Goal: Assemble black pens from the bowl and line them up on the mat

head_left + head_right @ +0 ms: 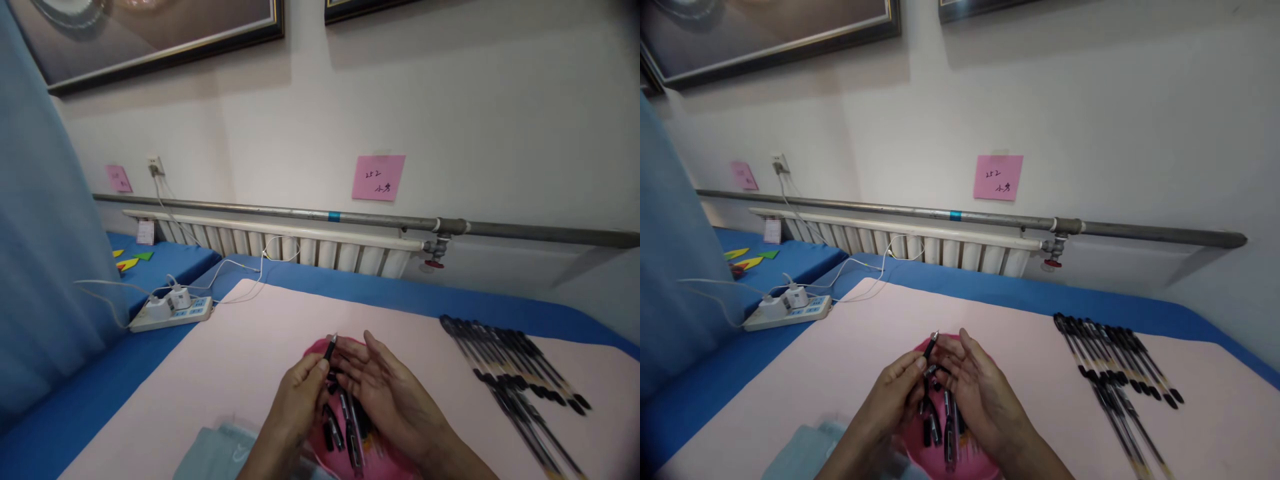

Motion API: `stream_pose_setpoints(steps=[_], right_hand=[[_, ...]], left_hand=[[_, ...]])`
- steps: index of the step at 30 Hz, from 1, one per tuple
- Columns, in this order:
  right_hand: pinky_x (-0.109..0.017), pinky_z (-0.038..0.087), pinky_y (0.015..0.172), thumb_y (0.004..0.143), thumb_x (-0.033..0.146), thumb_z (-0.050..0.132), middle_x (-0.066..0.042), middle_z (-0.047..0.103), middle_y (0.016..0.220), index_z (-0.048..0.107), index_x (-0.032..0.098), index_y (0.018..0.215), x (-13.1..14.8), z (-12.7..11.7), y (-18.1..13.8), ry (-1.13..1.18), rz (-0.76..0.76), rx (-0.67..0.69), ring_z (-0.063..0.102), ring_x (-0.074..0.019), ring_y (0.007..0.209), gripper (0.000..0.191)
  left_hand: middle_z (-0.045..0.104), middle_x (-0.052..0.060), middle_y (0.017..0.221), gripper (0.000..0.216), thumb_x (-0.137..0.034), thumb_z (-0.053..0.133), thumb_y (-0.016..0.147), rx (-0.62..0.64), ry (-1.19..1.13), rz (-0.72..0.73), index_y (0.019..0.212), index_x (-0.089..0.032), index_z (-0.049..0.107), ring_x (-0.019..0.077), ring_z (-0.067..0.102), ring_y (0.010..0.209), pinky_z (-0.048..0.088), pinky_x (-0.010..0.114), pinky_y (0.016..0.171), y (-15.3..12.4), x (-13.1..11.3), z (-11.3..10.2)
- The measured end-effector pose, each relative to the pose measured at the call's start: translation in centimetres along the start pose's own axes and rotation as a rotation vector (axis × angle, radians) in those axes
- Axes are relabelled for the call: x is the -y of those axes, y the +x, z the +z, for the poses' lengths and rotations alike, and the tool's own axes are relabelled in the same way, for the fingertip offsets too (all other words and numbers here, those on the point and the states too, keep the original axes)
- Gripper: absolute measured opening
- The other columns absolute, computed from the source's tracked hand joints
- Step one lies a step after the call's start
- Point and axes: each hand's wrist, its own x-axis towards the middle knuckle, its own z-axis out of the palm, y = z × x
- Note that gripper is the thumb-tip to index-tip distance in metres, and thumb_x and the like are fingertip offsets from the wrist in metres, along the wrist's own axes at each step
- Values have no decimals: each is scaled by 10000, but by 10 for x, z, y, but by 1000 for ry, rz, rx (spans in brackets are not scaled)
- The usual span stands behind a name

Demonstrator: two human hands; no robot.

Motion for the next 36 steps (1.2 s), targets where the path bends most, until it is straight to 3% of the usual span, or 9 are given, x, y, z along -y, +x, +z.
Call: stream_pose_setpoints(steps=[5,10,17,20,24,28,32,36], right_hand=[[-315,446,833,809,464,592,-86,706,873,723,152,919,0,-1,1,28,-1,41,609,-214,913,355],[-294,459,804,837,433,573,-92,708,899,725,138,917,1,-1,0,28,35,1,608,-205,923,341],[-289,459,795,800,433,620,-77,711,853,734,151,888,-1,-3,1,26,15,7,616,-198,873,317],[-282,457,767,730,370,708,-68,715,822,740,150,845,-3,-2,2,-26,-28,-40,614,-189,828,250],[-293,447,795,647,285,779,-51,717,792,742,158,832,-4,-1,2,-89,-123,8,611,-184,798,228],[-277,449,755,642,283,786,-30,702,719,739,152,798,-5,-3,4,-135,-158,-3,589,-146,690,209],[-251,433,614,598,277,818,6,675,658,726,178,764,-8,-7,7,-173,-206,-93,557,-126,602,214],[-285,452,662,624,337,794,-18,694,713,734,180,826,-6,-5,6,-216,-216,-92,588,-156,661,263]], left_hand=[[332,-115,423,511,-598,694,584,42,-34,-1,780,-146,560,22,223,367,124,211,397,1,1,1],[307,-122,383,499,-617,644,634,-11,-4,-2,811,-157,568,32,199,349,110,216,386,2,4,-2],[328,-118,400,495,-606,666,618,24,-30,-2,791,-155,555,27,211,354,111,214,384,0,2,0],[302,-127,375,489,-619,632,647,14,-6,-34,811,-167,545,31,181,337,98,214,373,-2,0,-1],[298,-129,369,491,-611,648,631,68,-29,-67,816,-170,539,33,169,339,75,216,369,-6,-3,2],[302,-128,368,510,-619,662,603,61,-25,-96,817,-172,541,35,171,336,74,218,364,-7,-2,6],[326,-112,402,489,-586,667,633,68,-27,-15,831,-146,587,32,221,356,98,218,383,-3,7,5],[310,-110,420,443,-539,665,672,74,-74,-23,857,-139,614,26,198,361,82,220,392,-1,9,3]])
